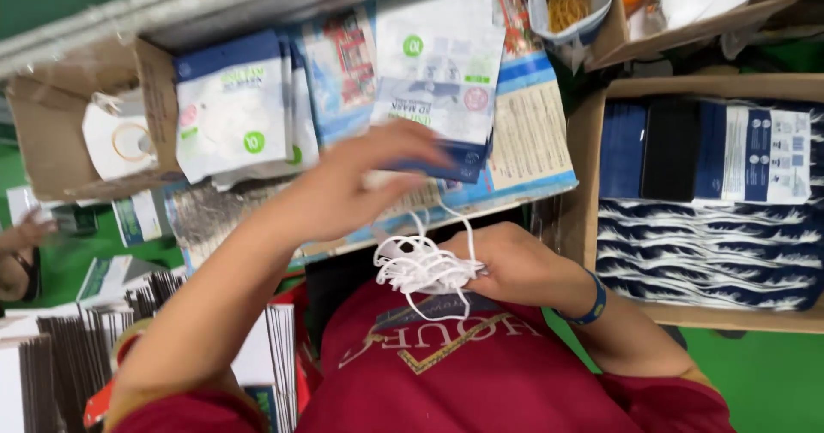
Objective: The person is packing medical masks into plastic bags and then into a box.
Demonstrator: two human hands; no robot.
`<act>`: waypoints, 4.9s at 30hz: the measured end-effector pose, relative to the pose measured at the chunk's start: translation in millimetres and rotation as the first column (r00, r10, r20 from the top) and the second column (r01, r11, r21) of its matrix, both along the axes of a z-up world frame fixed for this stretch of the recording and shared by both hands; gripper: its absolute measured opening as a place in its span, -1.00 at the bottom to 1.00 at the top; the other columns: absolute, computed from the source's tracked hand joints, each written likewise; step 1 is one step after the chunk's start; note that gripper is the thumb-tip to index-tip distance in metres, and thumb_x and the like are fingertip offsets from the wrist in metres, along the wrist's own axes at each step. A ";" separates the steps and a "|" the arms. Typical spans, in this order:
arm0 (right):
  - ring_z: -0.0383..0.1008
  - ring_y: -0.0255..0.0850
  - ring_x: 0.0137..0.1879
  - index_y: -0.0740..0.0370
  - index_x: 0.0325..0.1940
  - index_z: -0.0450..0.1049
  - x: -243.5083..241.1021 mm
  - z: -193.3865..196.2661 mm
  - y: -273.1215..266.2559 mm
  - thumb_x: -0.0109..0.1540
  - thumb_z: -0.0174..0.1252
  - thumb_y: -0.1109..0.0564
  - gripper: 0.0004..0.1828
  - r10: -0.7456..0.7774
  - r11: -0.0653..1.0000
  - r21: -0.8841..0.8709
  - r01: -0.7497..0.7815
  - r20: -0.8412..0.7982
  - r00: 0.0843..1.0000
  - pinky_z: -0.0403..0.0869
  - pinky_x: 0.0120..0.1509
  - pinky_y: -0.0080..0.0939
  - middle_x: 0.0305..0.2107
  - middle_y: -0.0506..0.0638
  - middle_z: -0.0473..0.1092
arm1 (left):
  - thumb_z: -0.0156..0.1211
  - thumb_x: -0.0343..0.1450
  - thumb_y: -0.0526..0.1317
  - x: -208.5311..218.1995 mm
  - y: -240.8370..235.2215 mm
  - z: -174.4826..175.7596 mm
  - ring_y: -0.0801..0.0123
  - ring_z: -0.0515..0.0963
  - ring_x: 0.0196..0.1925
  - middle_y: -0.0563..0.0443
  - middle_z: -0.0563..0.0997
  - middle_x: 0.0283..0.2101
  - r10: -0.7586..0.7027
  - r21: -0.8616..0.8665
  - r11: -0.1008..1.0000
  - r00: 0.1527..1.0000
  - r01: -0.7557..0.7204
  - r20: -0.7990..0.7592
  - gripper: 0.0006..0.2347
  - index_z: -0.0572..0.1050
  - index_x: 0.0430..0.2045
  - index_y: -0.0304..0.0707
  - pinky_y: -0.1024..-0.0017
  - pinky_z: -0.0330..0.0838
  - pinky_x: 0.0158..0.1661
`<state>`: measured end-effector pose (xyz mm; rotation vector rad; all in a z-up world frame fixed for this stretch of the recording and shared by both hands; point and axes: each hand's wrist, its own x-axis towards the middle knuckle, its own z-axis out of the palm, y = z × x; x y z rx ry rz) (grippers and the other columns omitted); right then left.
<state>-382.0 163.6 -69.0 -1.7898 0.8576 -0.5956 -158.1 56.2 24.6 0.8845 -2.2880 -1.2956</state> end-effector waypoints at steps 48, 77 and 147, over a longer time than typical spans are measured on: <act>0.42 0.21 -0.02 0.42 0.16 0.36 70.3 -6.9 -71.2 -0.10 0.46 0.05 -0.18 -0.334 0.764 -0.547 0.343 0.120 0.935 0.41 0.07 0.02 -0.09 0.25 0.40 | 0.51 0.13 -0.05 79.6 7.5 -153.0 -0.11 0.40 0.31 -0.25 0.49 0.22 0.171 -0.272 0.948 0.985 -0.163 0.006 -0.24 0.32 0.25 -0.26 0.09 0.20 0.28; 0.61 -0.06 -0.03 0.29 0.31 0.36 70.1 -151.0 -50.3 0.29 0.11 0.09 -0.50 -0.749 0.467 0.876 0.120 0.320 0.580 0.58 -0.02 -0.07 0.01 0.11 0.52 | 0.15 0.38 -0.25 419.0 -141.9 -104.5 0.08 0.59 -0.03 -0.05 0.65 -0.16 0.805 -0.819 0.572 0.216 -0.039 0.552 -0.82 0.70 -0.27 -0.11 -0.01 0.31 -0.09; 0.42 0.10 -0.09 0.16 -0.08 0.47 56.1 -62.8 -115.4 0.04 0.29 0.23 -0.64 -0.597 0.621 -0.780 0.071 -0.413 0.688 0.43 -0.13 0.07 -0.23 0.12 0.32 | 0.14 0.32 0.14 10.2 13.0 -167.5 -0.03 -0.27 0.59 -0.25 -0.18 0.54 -0.199 0.017 0.973 0.800 0.230 0.566 -0.50 0.54 0.10 -0.04 -0.35 -0.24 0.36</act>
